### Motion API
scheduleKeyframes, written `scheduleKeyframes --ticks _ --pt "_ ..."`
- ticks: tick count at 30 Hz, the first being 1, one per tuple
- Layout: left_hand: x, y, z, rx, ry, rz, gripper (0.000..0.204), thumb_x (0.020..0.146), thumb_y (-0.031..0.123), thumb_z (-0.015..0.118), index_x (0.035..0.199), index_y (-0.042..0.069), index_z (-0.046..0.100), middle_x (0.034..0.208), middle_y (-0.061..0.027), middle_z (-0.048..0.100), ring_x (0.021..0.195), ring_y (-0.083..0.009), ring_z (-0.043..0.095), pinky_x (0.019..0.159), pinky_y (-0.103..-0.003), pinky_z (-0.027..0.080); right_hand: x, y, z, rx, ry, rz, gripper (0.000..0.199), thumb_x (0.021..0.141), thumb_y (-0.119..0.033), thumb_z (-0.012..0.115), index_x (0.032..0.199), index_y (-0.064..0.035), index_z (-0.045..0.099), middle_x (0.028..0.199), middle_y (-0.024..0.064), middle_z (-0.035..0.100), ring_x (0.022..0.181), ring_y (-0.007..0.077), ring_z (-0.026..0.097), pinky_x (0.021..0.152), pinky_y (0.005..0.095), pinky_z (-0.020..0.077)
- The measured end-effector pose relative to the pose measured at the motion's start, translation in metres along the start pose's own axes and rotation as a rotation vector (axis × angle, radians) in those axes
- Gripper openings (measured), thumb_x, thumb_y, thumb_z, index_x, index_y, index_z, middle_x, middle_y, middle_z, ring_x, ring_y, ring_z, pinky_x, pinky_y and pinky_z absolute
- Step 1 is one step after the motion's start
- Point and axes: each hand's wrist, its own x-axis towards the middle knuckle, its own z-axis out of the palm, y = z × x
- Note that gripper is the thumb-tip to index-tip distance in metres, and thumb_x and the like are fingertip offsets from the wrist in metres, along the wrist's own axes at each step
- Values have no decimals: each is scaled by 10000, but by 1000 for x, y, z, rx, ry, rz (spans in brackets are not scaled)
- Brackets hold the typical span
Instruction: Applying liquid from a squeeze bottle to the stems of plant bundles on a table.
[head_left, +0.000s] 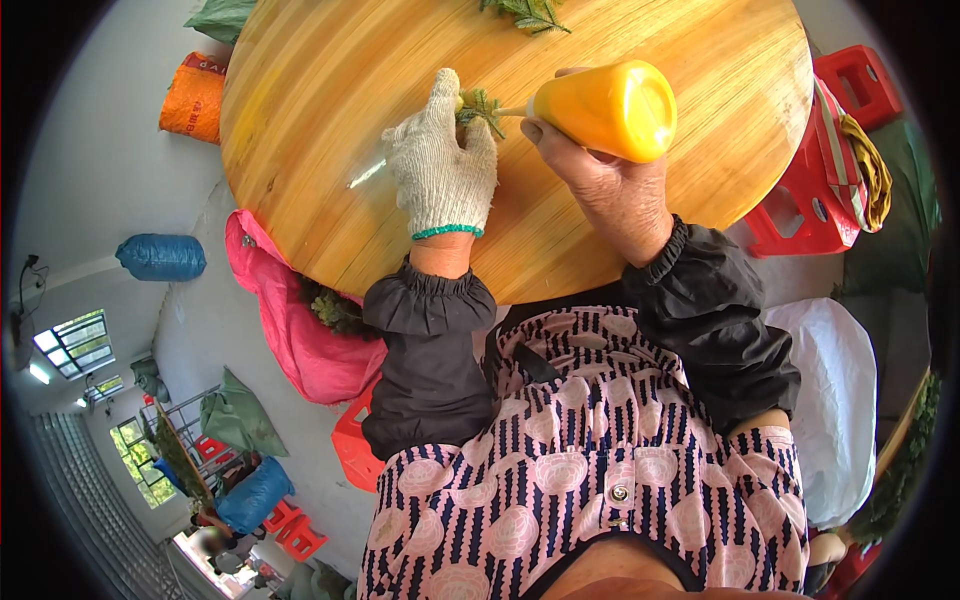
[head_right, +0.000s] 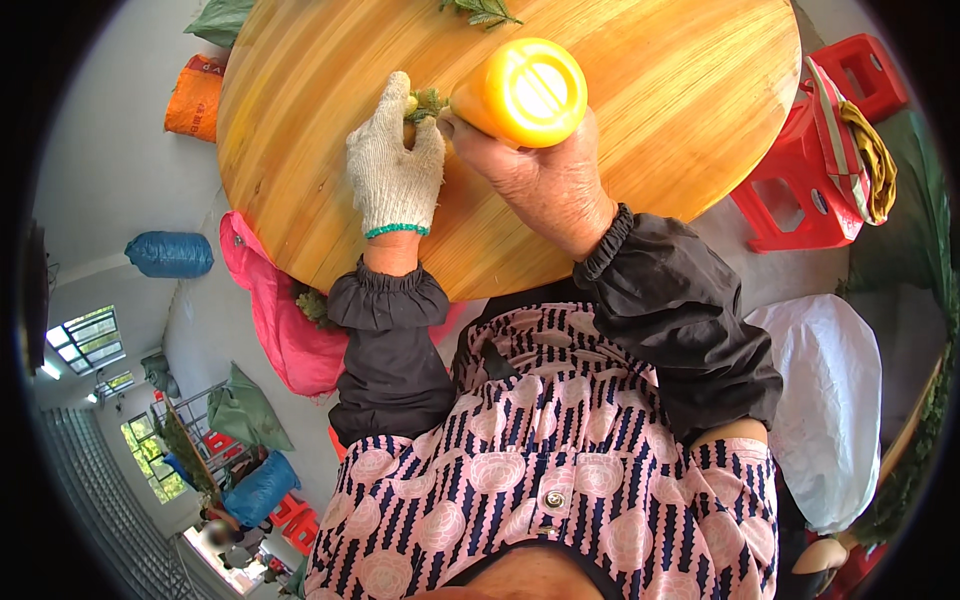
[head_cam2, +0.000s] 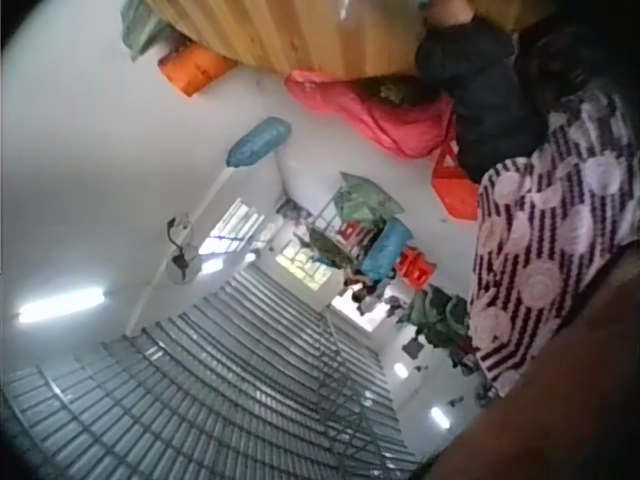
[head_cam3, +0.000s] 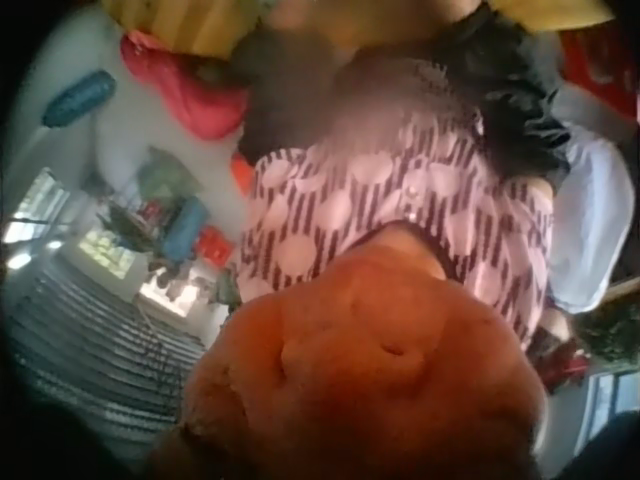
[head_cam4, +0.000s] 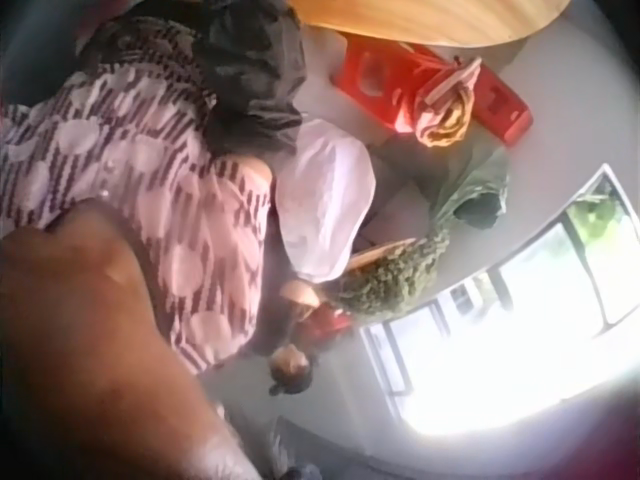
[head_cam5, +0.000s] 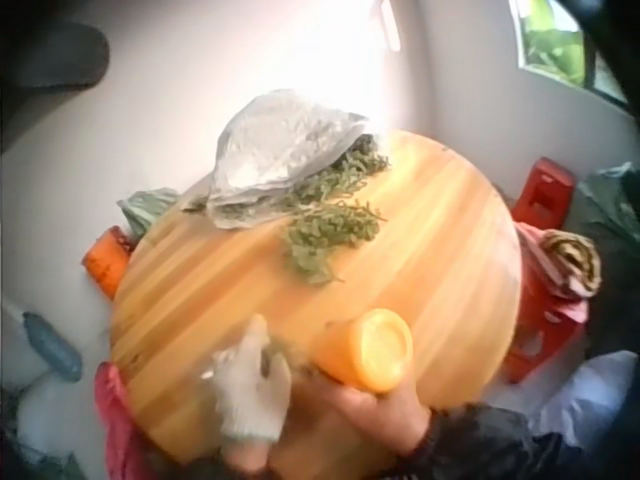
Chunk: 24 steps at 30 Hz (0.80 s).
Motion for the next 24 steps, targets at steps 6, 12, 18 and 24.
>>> scheduleKeyframes --ticks 6,12,18,24 --pt "1 0 2 -16 -5 7 535 861 147 713 1379 66 608 1125 -133 741 1034 -345 672 977 -438 495 -4 5 -3 -88 15 -69 371 830 65 776 1169 48 627 1020 61 710 927 133 698 854 282 575" --pt "3 -3 1 -32 16 20 526 865 155 710 1375 71 615 1119 -141 744 1028 -338 682 965 -437 505 -7 7 -4 -118 22 -195 304 807 72 792 1078 26 665 1041 68 698 928 147 685 850 296 572" --pt "5 -4 1 -18 19 12 516 862 149 712 1364 63 623 1115 -150 744 1031 -342 685 962 -439 510 -9 2 -4 -33 34 -91 305 805 62 797 1078 22 667 1040 66 696 925 152 685 845 293 566" --pt "8 -1 4 -58 26 12 479 857 109 711 1329 52 652 1117 -166 742 1033 -334 694 944 -431 530 -14 -4 -7 16 57 5 393 823 32 796 1180 28 633 1039 61 703 945 141 683 847 291 562"
